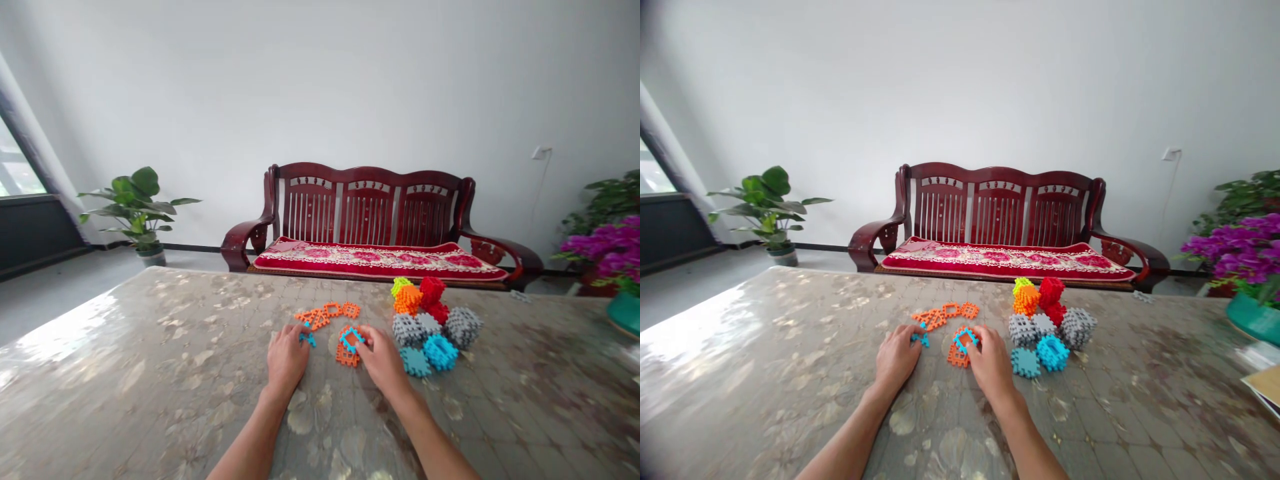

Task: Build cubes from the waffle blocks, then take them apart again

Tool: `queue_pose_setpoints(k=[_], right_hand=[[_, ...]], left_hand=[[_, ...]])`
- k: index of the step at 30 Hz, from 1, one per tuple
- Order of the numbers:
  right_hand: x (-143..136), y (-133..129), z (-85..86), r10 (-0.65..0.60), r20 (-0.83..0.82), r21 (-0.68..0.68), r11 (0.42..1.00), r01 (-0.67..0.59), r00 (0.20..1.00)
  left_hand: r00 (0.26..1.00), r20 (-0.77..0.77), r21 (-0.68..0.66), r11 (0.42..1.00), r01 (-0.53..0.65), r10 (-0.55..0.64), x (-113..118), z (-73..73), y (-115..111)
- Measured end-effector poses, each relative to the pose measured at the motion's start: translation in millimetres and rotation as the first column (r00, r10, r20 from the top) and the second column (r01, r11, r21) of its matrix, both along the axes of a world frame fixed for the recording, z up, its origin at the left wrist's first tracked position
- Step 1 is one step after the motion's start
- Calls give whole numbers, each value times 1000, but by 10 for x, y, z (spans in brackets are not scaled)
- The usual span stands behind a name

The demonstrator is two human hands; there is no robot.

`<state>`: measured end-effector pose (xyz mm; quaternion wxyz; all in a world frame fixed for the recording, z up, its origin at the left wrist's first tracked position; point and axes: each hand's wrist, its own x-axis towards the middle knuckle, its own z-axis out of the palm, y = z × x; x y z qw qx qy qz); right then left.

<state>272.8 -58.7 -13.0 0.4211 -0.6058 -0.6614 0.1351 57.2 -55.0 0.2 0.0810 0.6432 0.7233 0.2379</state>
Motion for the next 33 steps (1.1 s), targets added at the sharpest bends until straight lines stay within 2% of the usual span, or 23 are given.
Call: queue_pose_setpoints(k=[4, 8, 11, 14, 17, 21, 24, 27, 30, 33], right_hand=[[-93, -92, 33, -29, 214, 62, 998, 16, 976], [-164, -128, 69, -52, 348, 40, 998, 40, 936], [-197, -148, 142, -61, 395, 30, 998, 53, 917], [-157, -156, 273, -50, 370, 39, 998, 39, 928], [47, -138, 419, -60, 305, 73, 997, 39, 951], [582, -153, 520, -174, 278, 157, 978, 134, 945], [1018, -243, 491, -326, 325, 189, 942, 277, 888], [1330, -356, 403, -403, 373, 123, 914, 386, 836], [1480, -432, 318, -427, 393, 69, 897, 437, 814], [1512, -462, 285, -429, 397, 57, 894, 444, 812]], left_hand=[[1000, -13, -1, 1000, -4, 4, 3, -2, 5], [1000, -6, -2, 1000, 2, -2, -6, -7, 12], [1000, 1, 7, 1000, 10, -10, -12, -6, 13], [1000, 11, 2, 1000, 7, -7, -11, 13, 7], [1000, 14, -7, 1000, 7, -7, -8, 31, 2], [1000, 9, -9, 1000, 8, -8, -16, 19, 9], [1000, -6, -1, 1000, 16, -16, -24, 4, 16], [1000, -10, -3, 1000, 24, -24, -22, 11, 14], [1000, -6, -12, 1000, 25, -25, -15, 34, 10], [1000, -5, -17, 1000, 25, -26, -9, 50, 9]])
